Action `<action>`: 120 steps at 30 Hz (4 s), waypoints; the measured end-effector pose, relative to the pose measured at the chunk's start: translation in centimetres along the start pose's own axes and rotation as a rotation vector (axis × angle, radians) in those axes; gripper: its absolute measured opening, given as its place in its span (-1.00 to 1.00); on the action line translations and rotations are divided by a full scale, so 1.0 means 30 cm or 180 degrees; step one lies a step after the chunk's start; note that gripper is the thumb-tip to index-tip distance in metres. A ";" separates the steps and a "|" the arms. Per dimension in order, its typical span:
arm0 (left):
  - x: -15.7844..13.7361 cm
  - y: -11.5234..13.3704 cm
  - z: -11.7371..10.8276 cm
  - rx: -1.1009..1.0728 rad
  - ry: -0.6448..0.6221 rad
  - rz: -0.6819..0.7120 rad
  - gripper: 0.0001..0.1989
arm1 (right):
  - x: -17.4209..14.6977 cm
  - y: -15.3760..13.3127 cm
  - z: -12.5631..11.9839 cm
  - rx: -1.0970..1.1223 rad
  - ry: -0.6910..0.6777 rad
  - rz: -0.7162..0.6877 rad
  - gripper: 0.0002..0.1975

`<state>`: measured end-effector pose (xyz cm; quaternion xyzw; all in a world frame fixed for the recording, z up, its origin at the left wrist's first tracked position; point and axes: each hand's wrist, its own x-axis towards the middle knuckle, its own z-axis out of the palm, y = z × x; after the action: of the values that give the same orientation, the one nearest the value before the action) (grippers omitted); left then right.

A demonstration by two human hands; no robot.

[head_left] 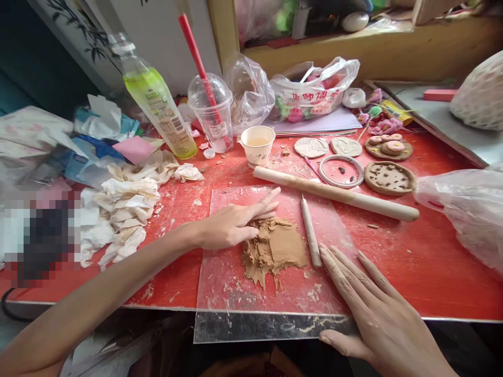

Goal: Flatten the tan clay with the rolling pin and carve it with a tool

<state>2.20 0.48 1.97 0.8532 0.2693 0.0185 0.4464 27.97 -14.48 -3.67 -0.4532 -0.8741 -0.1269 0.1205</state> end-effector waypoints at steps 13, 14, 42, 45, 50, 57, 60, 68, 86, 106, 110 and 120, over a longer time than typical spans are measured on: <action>0.015 -0.014 -0.037 0.1037 0.0517 -0.0080 -0.30 | -0.003 0.000 -0.003 -0.0106 -0.0001 -0.0009 -0.09; 0.019 -0.017 -0.029 0.1127 0.0446 -0.0082 -0.28 | -0.003 0.000 -0.003 -0.0103 0.0007 -0.0007 -0.09; -0.110 -0.043 -0.027 0.1110 0.0207 -0.0592 -0.13 | -0.016 0.004 0.015 0.0073 0.0101 0.0006 -0.03; -0.104 -0.049 -0.006 0.1004 0.0136 -0.0414 -0.13 | -0.013 0.003 0.014 0.0061 0.0112 0.0001 -0.03; -0.074 -0.054 0.005 0.0738 0.0260 -0.0263 -0.11 | -0.007 0.002 0.006 0.0026 0.0049 -0.0013 -0.05; -0.043 -0.075 0.007 0.0067 0.0383 -0.0067 -0.13 | 0.005 0.006 0.000 0.0041 -0.0032 -0.0072 -0.06; -0.020 -0.072 0.002 -0.0324 0.0310 -0.0027 -0.13 | 0.006 0.005 0.001 0.0043 -0.0058 -0.0048 -0.05; 0.049 -0.062 -0.001 -0.0574 0.0198 0.0099 -0.14 | 0.008 0.003 0.000 0.0073 -0.0042 -0.0016 -0.09; -0.095 -0.029 -0.010 0.0803 0.0029 -0.0299 -0.15 | -0.002 -0.001 0.006 0.0117 0.0083 0.0048 -0.08; -0.182 -0.013 0.042 0.0850 0.0156 -0.0442 -0.13 | -0.001 0.001 0.007 0.0045 0.0111 -0.0005 -0.09; -0.136 -0.002 0.073 0.0819 0.0257 -0.0253 -0.15 | 0.000 0.000 0.007 0.0098 0.0049 0.0007 -0.10; -0.184 0.063 0.071 0.0917 0.0141 -0.0880 -0.46 | -0.008 0.006 0.009 0.0003 -0.0041 0.0008 -0.07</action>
<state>-1.11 -4.60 3.30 0.8624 0.3936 -0.0629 0.3120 28.23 -14.48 -4.00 -0.4551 -0.8743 -0.1234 0.1153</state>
